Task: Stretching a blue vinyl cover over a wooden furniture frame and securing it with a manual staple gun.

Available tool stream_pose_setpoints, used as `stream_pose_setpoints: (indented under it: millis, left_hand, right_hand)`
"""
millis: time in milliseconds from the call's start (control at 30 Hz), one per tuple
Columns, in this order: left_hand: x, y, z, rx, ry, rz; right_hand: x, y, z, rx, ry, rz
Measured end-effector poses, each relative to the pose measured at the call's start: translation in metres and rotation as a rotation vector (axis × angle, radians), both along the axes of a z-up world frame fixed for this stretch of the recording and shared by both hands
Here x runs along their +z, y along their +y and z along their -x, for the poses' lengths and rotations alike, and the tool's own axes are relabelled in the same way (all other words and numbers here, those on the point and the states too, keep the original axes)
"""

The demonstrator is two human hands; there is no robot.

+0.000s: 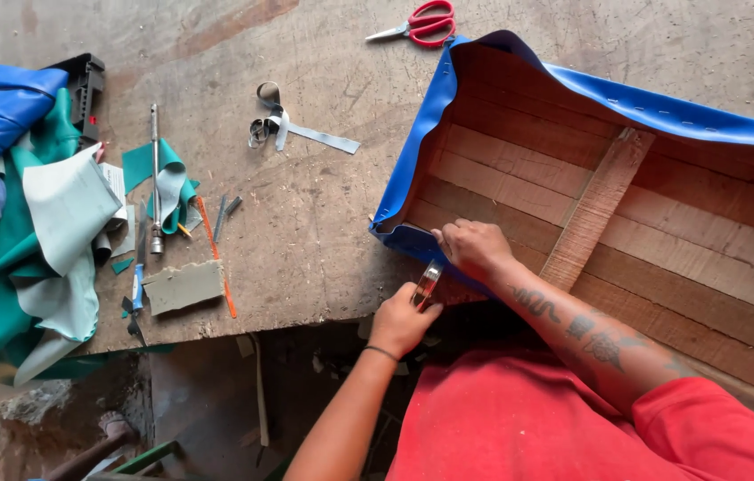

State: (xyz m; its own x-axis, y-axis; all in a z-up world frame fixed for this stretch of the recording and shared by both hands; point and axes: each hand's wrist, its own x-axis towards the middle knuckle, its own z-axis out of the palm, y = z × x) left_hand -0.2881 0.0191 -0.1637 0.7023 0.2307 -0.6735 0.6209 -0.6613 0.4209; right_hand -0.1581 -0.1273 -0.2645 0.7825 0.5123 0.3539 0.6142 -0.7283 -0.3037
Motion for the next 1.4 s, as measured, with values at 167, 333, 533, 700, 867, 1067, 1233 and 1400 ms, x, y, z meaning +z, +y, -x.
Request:
stream_pose_setpoints:
  millis: [167, 333, 533, 700, 867, 1067, 1233, 1400]
  left_hand:
    - [-0.022, 0.000, -0.002, 0.078, -0.033, -0.026]
    - [0.012, -0.006, 0.014, 0.068, -0.021, 0.163]
    - [-0.029, -0.015, 0.007, 0.045, -0.028, -0.078]
    - [0.008, -0.013, 0.033, 0.027, -0.059, 0.284]
    - [-0.016, -0.027, 0.015, 0.007, -0.070, 0.045]
    - [-0.027, -0.028, 0.010, 0.112, -0.098, -0.022]
    - [-0.047, 0.021, 0.036, 0.293, -0.164, 0.011]
    - [-0.090, 0.083, 0.034, 0.344, -0.236, -0.345]
  right_hand:
    - [-0.006, -0.003, -0.010, 0.034, 0.044, 0.001]
    - [-0.005, -0.007, -0.016, 0.077, 0.184, 0.037]
    - [0.006, -0.008, -0.023, 0.123, 0.310, 0.005]
    - [-0.002, -0.011, -0.030, 0.115, 0.325, 0.057]
    - [-0.001, -0.009, -0.027, 0.129, 0.359, 0.063]
    - [0.011, -0.017, -0.033, 0.167, 0.418, 0.040]
    - [0.062, -0.073, 0.003, 0.135, 0.531, -0.070]
    - [0.087, -0.162, 0.091, -0.134, 0.164, 0.201]
